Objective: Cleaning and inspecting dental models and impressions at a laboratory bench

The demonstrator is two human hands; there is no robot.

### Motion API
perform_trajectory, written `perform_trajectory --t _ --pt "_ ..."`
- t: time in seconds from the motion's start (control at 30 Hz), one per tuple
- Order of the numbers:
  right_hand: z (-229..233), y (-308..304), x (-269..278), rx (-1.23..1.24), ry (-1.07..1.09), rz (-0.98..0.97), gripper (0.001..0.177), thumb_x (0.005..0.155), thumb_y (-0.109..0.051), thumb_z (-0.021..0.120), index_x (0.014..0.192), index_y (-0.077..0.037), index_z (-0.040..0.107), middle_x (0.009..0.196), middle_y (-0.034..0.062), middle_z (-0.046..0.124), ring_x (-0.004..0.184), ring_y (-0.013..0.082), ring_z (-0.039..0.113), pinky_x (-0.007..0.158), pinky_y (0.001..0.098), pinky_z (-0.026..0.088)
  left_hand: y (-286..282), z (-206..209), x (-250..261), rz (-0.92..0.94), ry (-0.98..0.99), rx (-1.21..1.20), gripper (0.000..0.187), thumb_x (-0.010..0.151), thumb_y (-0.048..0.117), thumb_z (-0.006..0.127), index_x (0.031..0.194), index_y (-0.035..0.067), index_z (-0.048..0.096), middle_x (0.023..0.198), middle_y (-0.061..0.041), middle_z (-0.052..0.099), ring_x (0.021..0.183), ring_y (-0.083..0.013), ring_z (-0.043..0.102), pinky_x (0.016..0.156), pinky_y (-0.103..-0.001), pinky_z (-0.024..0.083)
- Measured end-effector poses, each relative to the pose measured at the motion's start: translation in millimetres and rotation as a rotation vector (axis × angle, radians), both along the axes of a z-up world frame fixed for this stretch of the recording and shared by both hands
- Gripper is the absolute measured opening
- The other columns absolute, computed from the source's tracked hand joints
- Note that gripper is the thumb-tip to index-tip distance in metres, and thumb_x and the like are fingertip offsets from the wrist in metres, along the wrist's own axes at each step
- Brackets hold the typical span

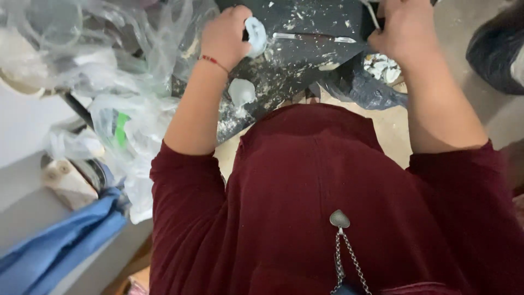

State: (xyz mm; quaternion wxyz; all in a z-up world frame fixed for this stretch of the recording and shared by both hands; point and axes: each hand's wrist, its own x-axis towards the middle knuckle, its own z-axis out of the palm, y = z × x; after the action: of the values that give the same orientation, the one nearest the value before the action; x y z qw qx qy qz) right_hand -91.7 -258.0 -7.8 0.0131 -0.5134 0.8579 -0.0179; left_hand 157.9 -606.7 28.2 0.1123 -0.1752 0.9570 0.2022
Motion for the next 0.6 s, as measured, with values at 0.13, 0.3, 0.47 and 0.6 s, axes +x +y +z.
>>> perform_trajectory --t 0.13,0.3,0.47,0.6 --pt "-23.4 24.5 9.2 -0.033 0.025 0.023 0.022 0.082 -0.025 0.067 0.092 -0.01 0.055 0.076 0.0083 0.053 0.066 0.0325 0.054 0.056 0.0425 0.034 -0.5 -1.2 14.1 -0.07 0.123 0.118 0.041 0.079 0.013 0.068 0.115 0.016 0.05 0.084 -0.014 0.07 0.071 -0.0508 0.065 0.056 -0.059 0.044" --pt "26.3 68.9 46.6 -0.44 -0.738 -0.315 0.012 0.091 0.005 0.046 0.097 -0.004 0.049 0.087 0.007 0.045 0.079 0.0244 0.042 0.074 0.0444 0.033 20.2 28.4 8.9 0.185 0.326 0.398 0.049 0.076 0.018 0.078 0.106 0.018 0.039 0.074 0.002 0.059 0.063 -0.0183 0.048 0.065 -0.038 0.045" --pt "49.8 131.9 106.7 -0.633 -0.76 -0.533 0.025 0.086 0.008 0.047 0.103 -0.01 0.048 0.102 0.0088 0.051 0.092 0.0258 0.049 0.079 0.0409 0.038 111.2 7.9 -49.1 0.075 0.603 1.068 0.06 0.08 0.01 0.081 0.128 0.01 0.044 0.114 -0.007 0.057 0.102 -0.0183 0.059 0.09 -0.033 0.048" --pt "47.8 177.3 138.6 -0.868 -0.647 -0.398 0.025 0.078 0.016 0.044 0.088 -0.007 0.044 0.094 0.0095 0.046 0.089 0.0276 0.044 0.077 0.0419 0.033 223.9 50.5 -100.9 -0.118 0.574 1.558 0.041 0.088 0.009 0.082 0.118 0.011 0.054 0.108 -0.007 0.064 0.099 -0.0171 0.061 0.091 -0.034 0.048"
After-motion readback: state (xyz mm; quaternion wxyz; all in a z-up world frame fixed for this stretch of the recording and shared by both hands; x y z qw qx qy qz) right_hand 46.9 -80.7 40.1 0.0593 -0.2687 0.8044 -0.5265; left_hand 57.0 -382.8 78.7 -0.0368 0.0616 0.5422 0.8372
